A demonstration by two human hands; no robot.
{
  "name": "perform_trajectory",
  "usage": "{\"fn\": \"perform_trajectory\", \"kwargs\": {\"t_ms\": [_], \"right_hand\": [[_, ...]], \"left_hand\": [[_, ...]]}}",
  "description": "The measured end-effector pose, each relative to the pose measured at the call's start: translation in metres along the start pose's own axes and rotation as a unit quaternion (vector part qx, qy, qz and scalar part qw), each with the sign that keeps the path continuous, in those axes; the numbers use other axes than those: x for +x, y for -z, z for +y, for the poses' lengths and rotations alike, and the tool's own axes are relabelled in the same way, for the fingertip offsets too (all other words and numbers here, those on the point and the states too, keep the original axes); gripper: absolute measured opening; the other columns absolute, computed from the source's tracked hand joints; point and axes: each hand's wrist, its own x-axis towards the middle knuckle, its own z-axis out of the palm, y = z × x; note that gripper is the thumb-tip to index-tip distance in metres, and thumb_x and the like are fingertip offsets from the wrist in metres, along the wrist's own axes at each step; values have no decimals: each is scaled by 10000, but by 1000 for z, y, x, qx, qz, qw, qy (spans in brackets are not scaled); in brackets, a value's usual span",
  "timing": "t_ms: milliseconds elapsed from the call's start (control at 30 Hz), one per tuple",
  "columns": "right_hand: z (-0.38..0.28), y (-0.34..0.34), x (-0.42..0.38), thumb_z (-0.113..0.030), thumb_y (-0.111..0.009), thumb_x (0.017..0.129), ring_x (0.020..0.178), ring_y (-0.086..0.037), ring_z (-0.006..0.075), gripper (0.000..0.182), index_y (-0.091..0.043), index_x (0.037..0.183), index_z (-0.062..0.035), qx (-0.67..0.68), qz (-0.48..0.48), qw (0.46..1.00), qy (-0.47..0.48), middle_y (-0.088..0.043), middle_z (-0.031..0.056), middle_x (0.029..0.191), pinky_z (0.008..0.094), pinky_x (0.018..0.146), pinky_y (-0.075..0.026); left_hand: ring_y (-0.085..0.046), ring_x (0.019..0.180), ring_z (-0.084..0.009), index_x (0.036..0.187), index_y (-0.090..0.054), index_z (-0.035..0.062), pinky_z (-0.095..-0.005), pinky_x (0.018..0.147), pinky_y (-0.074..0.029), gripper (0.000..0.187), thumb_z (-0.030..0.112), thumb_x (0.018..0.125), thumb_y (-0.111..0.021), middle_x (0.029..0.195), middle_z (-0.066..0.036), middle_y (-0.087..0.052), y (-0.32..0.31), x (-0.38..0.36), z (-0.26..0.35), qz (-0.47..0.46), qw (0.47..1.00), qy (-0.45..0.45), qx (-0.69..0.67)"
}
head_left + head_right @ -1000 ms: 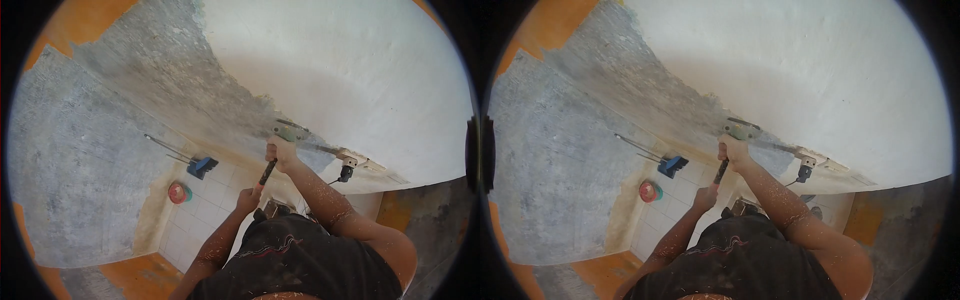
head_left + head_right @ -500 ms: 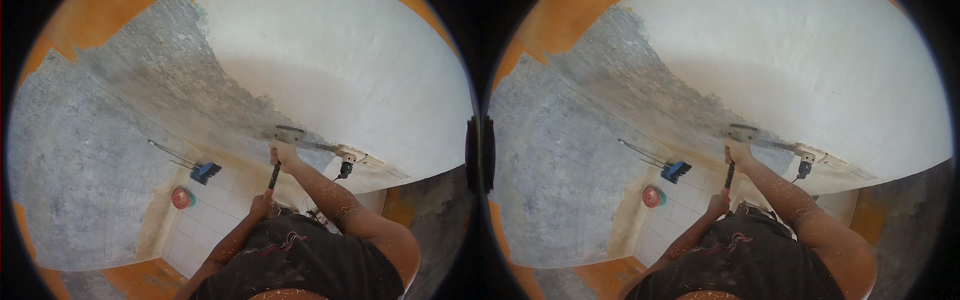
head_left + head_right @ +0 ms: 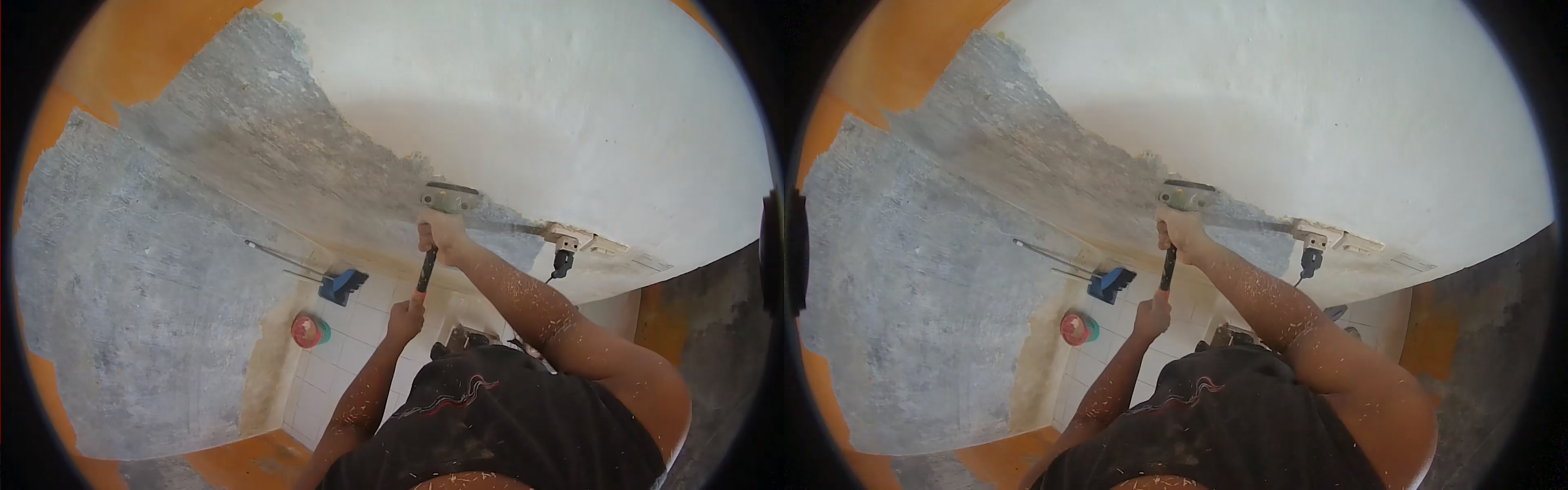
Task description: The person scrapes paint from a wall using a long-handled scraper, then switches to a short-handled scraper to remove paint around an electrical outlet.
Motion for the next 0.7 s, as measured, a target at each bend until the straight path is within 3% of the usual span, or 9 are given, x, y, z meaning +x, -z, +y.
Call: {"fn": "perform_trajectory", "kwargs": {"t_ms": [67,200,267,333,400,533,600,667,700], "right_hand": [[10,13,4,-61,-545,738,396,-230,86,299,-331,555,-162,-6,19,1000,-7,-264,-56,484,270,395,-199],[11,23,1,-63,-550,740,396,-218,82,300,-338,554,-164,-63,43,997,-31,-262,-64,485,266,393,-192],[0,8,6,-69,-537,749,386,-241,88,271,-356,566,-152,-33,17,999,-20,-291,-46,482,268,386,-210],[4,6,8,-75,-524,759,377,-264,93,244,-374,578,-140,2,-12,1000,-12,-320,-28,479,271,378,-228],[10,10,13,-75,-525,760,369,-264,96,238,-379,582,-135,11,-35,999,-1,-315,-27,472,276,369,-228],[16,24,4,-78,-549,753,385,-240,82,292,-337,567,-154,-67,54,996,-39,-268,-61,485,268,388,-213],[11,16,16,-85,-552,754,391,-231,90,277,-345,581,-147,-64,28,997,-31,-277,-52,488,274,391,-212],[4,-1,12,-91,-548,763,395,-230,102,272,-345,589,-138,-17,-1,1000,0,-285,-41,486,282,396,-222],[5,-1,12,-96,-548,769,396,-254,110,268,-358,585,-135,2,-19,1000,-4,-303,-33,488,292,402,-245]], "left_hand": [[-482,395,-133,595,-531,39,-293,396,-386,566,512,892,-441,472,-26,-470,-8,-7,-12,39,991,-107,71],[-473,391,-140,553,-497,58,-308,403,-388,620,570,887,-395,455,-12,-443,-35,-15,-18,-43,997,23,-65],[-445,379,-130,523,-473,62,-301,392,-369,617,554,890,-414,448,3,-419,-14,7,-15,37,992,-99,71],[-570,435,-245,714,-514,33,-384,417,-439,413,386,904,-413,448,-98,-498,14,1,5,-3,999,15,48],[-469,380,-145,557,-510,29,-303,384,-371,683,628,861,-380,452,-41,-452,8,-9,8,25,989,-96,109],[-471,381,-157,560,-499,45,-309,385,-374,659,612,871,-373,441,-35,-431,-35,-18,-21,-44,993,67,-92],[-445,377,-135,529,-471,64,-297,376,-351,645,599,877,-385,441,-15,-415,-22,1,-14,35,992,-103,70],[-564,439,-279,668,-498,5,-391,450,-458,375,297,889,-419,485,-135,-530,11,0,9,5,998,14,53],[-564,438,-277,659,-499,12,-382,445,-457,396,316,896,-407,477,-129,-524,15,-5,16,0,998,10,59]]}}
